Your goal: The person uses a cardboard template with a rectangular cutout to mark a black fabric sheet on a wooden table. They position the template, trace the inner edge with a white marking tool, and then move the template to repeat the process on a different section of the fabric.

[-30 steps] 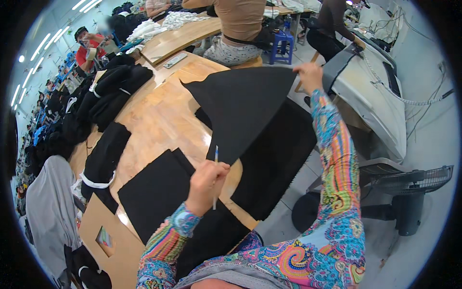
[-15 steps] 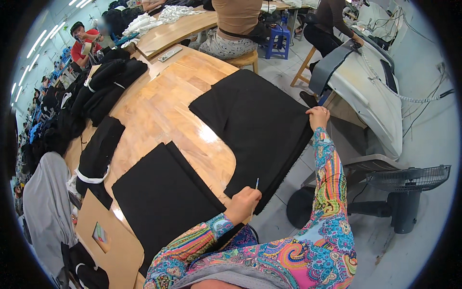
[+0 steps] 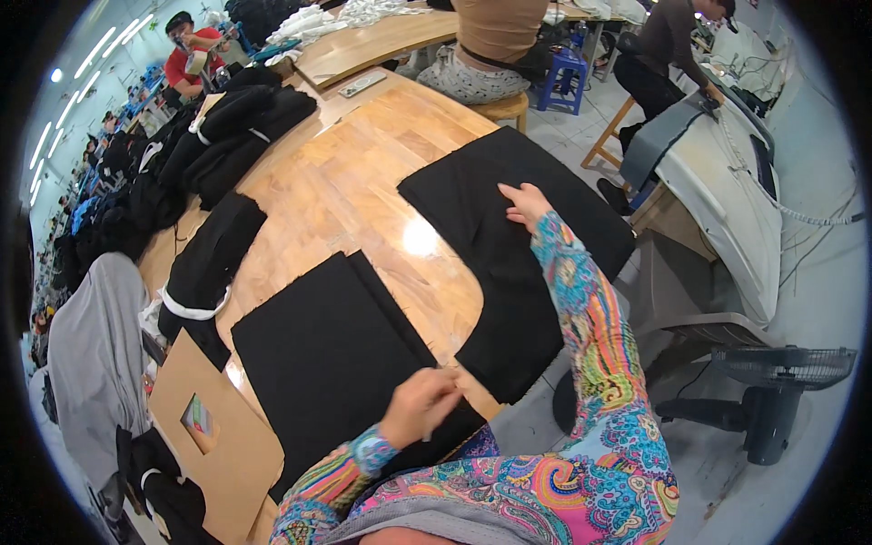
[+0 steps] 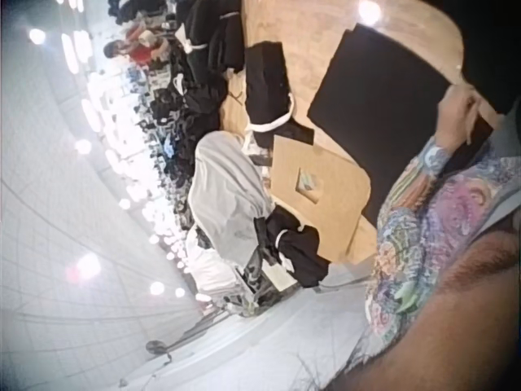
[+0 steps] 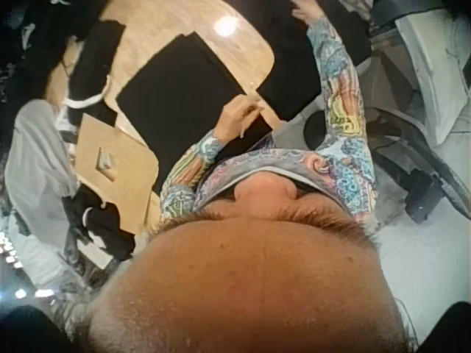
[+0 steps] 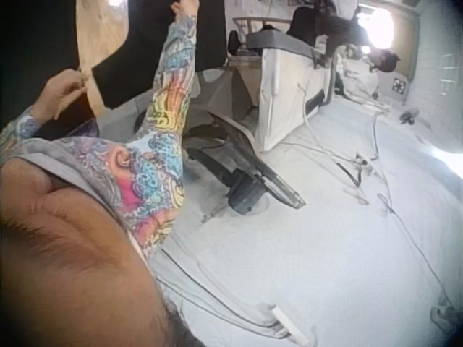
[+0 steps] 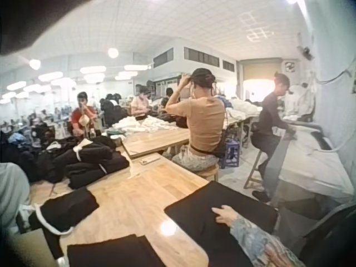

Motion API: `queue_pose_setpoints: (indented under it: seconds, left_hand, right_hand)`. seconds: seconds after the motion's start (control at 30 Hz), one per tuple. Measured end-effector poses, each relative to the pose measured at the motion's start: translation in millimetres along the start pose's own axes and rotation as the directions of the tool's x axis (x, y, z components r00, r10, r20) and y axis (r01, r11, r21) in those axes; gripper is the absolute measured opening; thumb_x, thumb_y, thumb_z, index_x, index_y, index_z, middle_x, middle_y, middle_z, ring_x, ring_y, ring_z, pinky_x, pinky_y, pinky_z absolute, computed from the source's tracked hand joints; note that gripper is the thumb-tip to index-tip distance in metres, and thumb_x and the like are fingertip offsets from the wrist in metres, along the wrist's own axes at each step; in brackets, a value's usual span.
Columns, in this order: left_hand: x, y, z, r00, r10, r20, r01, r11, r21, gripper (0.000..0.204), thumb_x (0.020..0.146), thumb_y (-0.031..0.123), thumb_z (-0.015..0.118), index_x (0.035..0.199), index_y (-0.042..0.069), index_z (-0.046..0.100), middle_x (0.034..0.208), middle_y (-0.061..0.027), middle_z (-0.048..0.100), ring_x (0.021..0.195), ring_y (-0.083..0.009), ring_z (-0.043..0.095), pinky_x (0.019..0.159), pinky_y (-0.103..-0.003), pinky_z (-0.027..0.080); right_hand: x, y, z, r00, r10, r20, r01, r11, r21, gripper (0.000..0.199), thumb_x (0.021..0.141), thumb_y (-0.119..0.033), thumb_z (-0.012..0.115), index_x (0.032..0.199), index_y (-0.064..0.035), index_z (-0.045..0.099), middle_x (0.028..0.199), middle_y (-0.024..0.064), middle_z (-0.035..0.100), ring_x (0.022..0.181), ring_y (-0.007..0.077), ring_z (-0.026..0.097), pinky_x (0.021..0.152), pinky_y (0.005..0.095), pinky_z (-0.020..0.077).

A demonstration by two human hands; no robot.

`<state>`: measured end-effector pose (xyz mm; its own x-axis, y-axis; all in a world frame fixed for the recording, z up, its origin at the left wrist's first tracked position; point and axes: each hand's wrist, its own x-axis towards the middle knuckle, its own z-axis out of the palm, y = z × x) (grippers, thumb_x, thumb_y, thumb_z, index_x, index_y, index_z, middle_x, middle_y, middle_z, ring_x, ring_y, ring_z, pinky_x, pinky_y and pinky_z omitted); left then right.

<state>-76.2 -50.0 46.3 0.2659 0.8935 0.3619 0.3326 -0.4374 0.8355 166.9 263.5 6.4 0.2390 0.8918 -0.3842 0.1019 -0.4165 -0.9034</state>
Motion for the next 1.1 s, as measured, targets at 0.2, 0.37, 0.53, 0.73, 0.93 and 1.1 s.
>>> queue_pose_setpoints:
  seconds: [0.2, 0.37, 0.53, 0.73, 0.93, 1.1]
  left_hand:
    - [-101, 1, -108, 0.78, -0.362, -0.51, 0.411, 0.911, -0.017, 0.01, 0.078, 0.001, 0.067, 0.079, 0.002, 0.057, 0.089, -0.0111, 0.064, 0.072, -0.0145, 0.06, 0.063, -0.027, 0.049]
    - [-196, 10, -141, 0.445, -0.563, -0.696, 0.705, 0.699, -0.115, 0.01, 0.088, 0.008, 0.057, 0.091, -0.001, 0.057, 0.089, -0.0082, 0.062, 0.077, -0.0095, 0.055, 0.069, -0.024, 0.045]
    - [-260, 13, -178, 0.271, -0.413, -0.87, 0.833, 0.553, -0.003, 0.024, 0.094, 0.02, 0.047, 0.094, -0.002, 0.057, 0.08, -0.0088, 0.058, 0.073, -0.0155, 0.055, 0.069, -0.028, 0.045]
    - [-364, -46, -297, 0.171, -0.128, -0.977, 0.927, 0.358, 0.115, 0.031, 0.084, 0.023, 0.062, 0.099, -0.003, 0.053, 0.09, -0.0152, 0.058, 0.083, -0.0276, 0.057, 0.076, -0.037, 0.045]
    - [-380, -70, -375, 0.211, -0.123, -0.97, 0.975, 0.095, 0.2, 0.042, 0.076, 0.028, 0.071, 0.095, -0.002, 0.048, 0.09, -0.0236, 0.057, 0.084, -0.0382, 0.055, 0.074, -0.041, 0.044]
    - [-382, -98, -395, 0.049, -0.222, -0.974, 0.995, 0.09, 0.03, 0.053, 0.067, 0.029, 0.077, 0.099, -0.001, 0.048, 0.095, -0.0219, 0.058, 0.092, -0.038, 0.057, 0.078, -0.043, 0.045]
  right_hand:
    - [22, -33, 85, 0.992, 0.092, 0.083, -0.102, 0.985, 0.138, 0.058, 0.078, -0.042, 0.068, 0.12, -0.0058, 0.05, 0.104, 0.0102, 0.051, 0.076, 0.0165, 0.053, 0.067, 0.0329, 0.0478]
    - [-14, -44, 134, 0.811, -0.221, 0.541, 0.232, 0.972, 0.049, 0.043, 0.09, -0.033, 0.054, 0.123, -0.0054, 0.052, 0.113, 0.0057, 0.058, 0.076, 0.0106, 0.055, 0.067, 0.0241, 0.0466]
    - [-98, -45, 160, 0.606, -0.444, 0.66, 0.637, 0.768, -0.069, 0.035, 0.09, -0.023, 0.054, 0.117, -0.0017, 0.057, 0.097, 0.0038, 0.064, 0.077, 0.0107, 0.058, 0.071, 0.0242, 0.0472]
    - [-248, 51, 118, 0.224, -0.568, 0.792, 0.966, 0.237, -0.102, 0.053, 0.077, -0.02, 0.068, 0.124, -0.0025, 0.049, 0.129, 0.0177, 0.046, 0.122, 0.0339, 0.042, 0.102, 0.0411, 0.0326]
    - [-355, 129, 106, 0.183, -0.295, 0.938, 0.976, -0.063, -0.21, 0.08, 0.074, -0.054, 0.056, 0.131, 0.0, 0.039, 0.141, 0.0171, 0.032, 0.133, 0.0354, 0.023, 0.108, 0.0527, 0.0154]
    - [-356, 136, 111, 0.167, -0.291, 0.942, 0.943, -0.23, -0.239, 0.078, 0.079, -0.061, 0.042, 0.133, -0.0048, 0.04, 0.143, 0.0139, 0.03, 0.135, 0.0322, 0.02, 0.109, 0.0519, 0.0109]
